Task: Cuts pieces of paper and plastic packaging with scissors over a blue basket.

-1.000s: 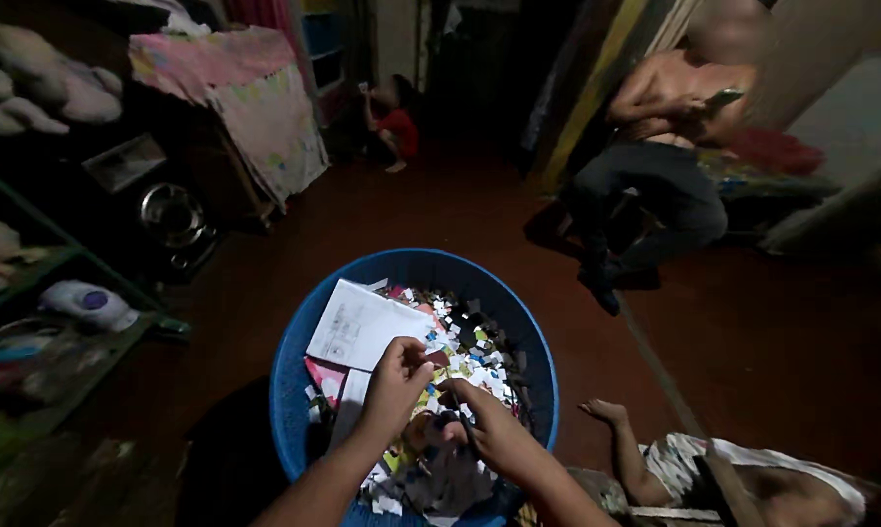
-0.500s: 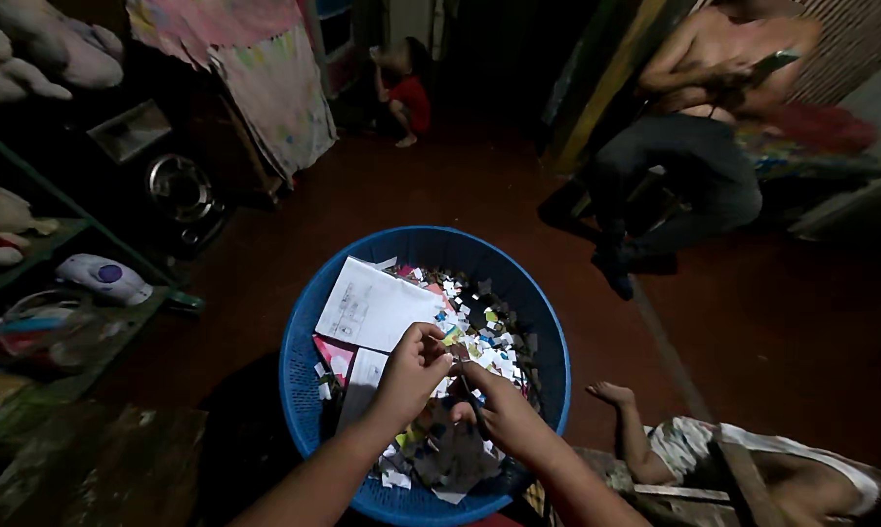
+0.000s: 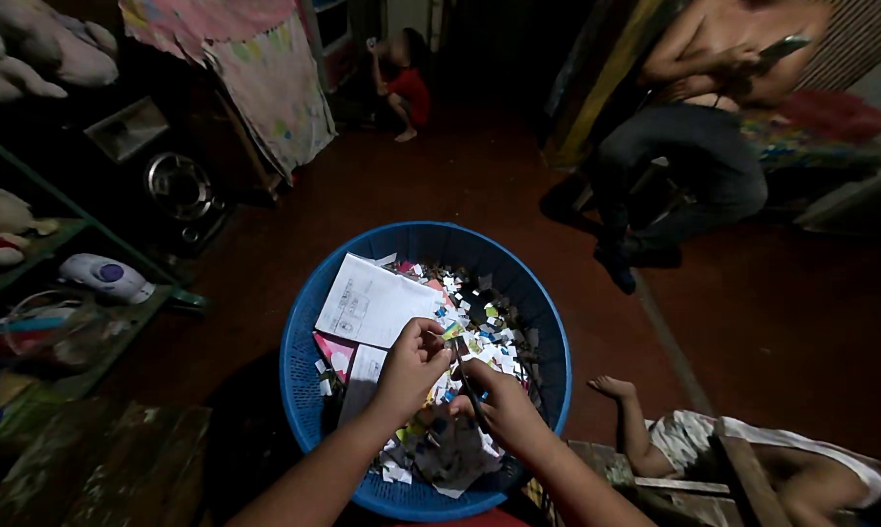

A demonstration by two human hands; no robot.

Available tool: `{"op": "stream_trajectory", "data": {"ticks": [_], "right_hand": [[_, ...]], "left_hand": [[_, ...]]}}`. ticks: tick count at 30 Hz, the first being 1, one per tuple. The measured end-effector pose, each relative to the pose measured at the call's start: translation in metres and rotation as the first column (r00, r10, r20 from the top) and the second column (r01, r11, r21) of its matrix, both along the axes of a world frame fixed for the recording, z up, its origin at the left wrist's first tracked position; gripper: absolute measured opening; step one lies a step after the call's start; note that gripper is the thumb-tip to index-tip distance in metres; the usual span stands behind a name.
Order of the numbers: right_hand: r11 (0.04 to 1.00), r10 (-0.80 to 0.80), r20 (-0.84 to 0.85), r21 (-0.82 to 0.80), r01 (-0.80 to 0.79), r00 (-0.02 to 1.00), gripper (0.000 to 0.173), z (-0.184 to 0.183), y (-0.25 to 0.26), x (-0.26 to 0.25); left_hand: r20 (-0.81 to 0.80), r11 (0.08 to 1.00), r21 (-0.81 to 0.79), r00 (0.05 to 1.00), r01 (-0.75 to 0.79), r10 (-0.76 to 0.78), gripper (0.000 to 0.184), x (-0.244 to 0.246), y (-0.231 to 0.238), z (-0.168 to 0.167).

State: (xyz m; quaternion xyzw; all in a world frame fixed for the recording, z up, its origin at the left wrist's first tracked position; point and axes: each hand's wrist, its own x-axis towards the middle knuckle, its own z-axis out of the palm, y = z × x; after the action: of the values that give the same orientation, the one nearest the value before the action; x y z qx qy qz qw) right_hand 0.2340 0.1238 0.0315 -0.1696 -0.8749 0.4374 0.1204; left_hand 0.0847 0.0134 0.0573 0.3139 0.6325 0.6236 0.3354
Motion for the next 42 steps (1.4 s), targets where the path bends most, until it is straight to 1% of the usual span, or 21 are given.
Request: {"op": "stream_trajectory", "data": {"ticks": [5,7,10,12,14,18,23,24,26,27,29,30,32,34,35,38,40,42], "right_hand": [[1.000,-0.018,0.007,-0.015,0.018,1.000,0.056,0.001,-0.001,0.000],[0.999,-0.031,0.007,-0.031,0.032,0.999,0.058,0.001,-0.001,0.000],[0.997,-0.030,0.057,-0.066,0.034,0.998,0.061,0.005,-0.001,0.000],[0.997,-0.024,0.064,-0.075,0.029,0.998,0.062,0.005,0.000,0.000],[0.997,-0.025,0.031,-0.066,0.027,0.999,0.063,0.002,0.001,0.000],[0.998,-0.044,-0.010,-0.051,0.044,0.999,0.057,0.000,0.001,0.002],[0.990,-0.112,0.045,-0.078,0.115,0.993,0.047,0.005,0.000,0.002],[0.987,-0.141,0.048,-0.076,0.144,0.989,0.046,0.006,-0.001,0.002],[0.979,-0.196,0.007,-0.056,0.196,0.981,0.049,0.006,0.001,0.002],[0.977,-0.208,-0.029,-0.058,0.206,0.978,0.052,0.005,0.003,0.002],[0.968,-0.228,-0.125,-0.133,0.211,0.966,0.055,0.003,0.008,0.002],[0.956,-0.245,-0.175,-0.204,0.209,0.953,0.056,0.003,0.011,0.001],[0.902,-0.293,-0.253,-0.393,0.179,0.922,0.058,0.003,0.015,0.000],[0.810,-0.366,-0.271,-0.565,0.160,0.890,0.070,0.001,0.020,-0.001],[0.756,-0.389,-0.260,-0.638,0.146,0.884,0.072,0.002,0.023,-0.001],[0.618,-0.367,-0.229,-0.784,0.052,0.901,0.063,0.006,0.037,0.001],[0.583,-0.342,-0.218,-0.812,0.025,0.914,0.058,0.011,0.047,0.003],[0.594,-0.333,-0.217,-0.804,0.025,0.918,0.060,0.014,0.054,0.003]], "left_hand": [[0.014,1.000,-0.005,1.000,0.004,-0.004,0.034,0.000,-0.001,0.001],[0.026,1.000,0.002,1.000,0.005,-0.005,0.034,0.000,-0.001,0.002],[0.030,1.000,0.002,0.999,0.015,-0.015,0.036,0.000,-0.001,0.001],[0.002,1.000,-0.009,1.000,0.029,-0.029,0.036,0.000,-0.002,0.002],[-0.044,0.999,-0.018,0.998,0.044,-0.045,0.035,0.000,-0.002,0.003],[-0.069,0.999,-0.029,0.997,0.043,-0.045,0.035,-0.001,-0.003,0.003],[-0.087,0.999,-0.043,0.996,0.028,-0.031,0.034,-0.002,-0.002,0.002],[-0.106,0.998,-0.064,0.994,0.023,-0.030,0.033,-0.002,-0.003,0.001],[-0.199,0.987,-0.158,0.978,0.023,-0.055,0.029,-0.005,-0.002,0.001],[-0.259,0.972,-0.233,0.962,0.030,-0.092,0.028,-0.006,-0.002,0.002],[-0.352,0.908,-0.414,0.909,0.063,-0.223,0.028,-0.009,-0.001,0.003],[-0.382,0.866,-0.494,0.874,0.082,-0.300,0.030,-0.010,-0.001,0.003],[-0.417,0.806,-0.584,0.813,0.103,-0.406,0.034,-0.011,0.001,-0.002],[-0.439,0.780,-0.616,0.772,0.114,-0.460,0.033,-0.009,0.002,-0.006],[-0.446,0.781,-0.610,0.758,0.132,-0.476,0.032,-0.008,0.003,-0.008],[-0.490,0.800,-0.552,0.684,0.235,-0.540,0.031,0.002,0.010,-0.018],[-0.497,0.752,-0.570,0.590,0.330,-0.636,0.033,0.011,0.015,-0.027],[-0.473,0.673,-0.629,0.496,0.389,-0.728,0.036,0.019,0.018,-0.036]]}}
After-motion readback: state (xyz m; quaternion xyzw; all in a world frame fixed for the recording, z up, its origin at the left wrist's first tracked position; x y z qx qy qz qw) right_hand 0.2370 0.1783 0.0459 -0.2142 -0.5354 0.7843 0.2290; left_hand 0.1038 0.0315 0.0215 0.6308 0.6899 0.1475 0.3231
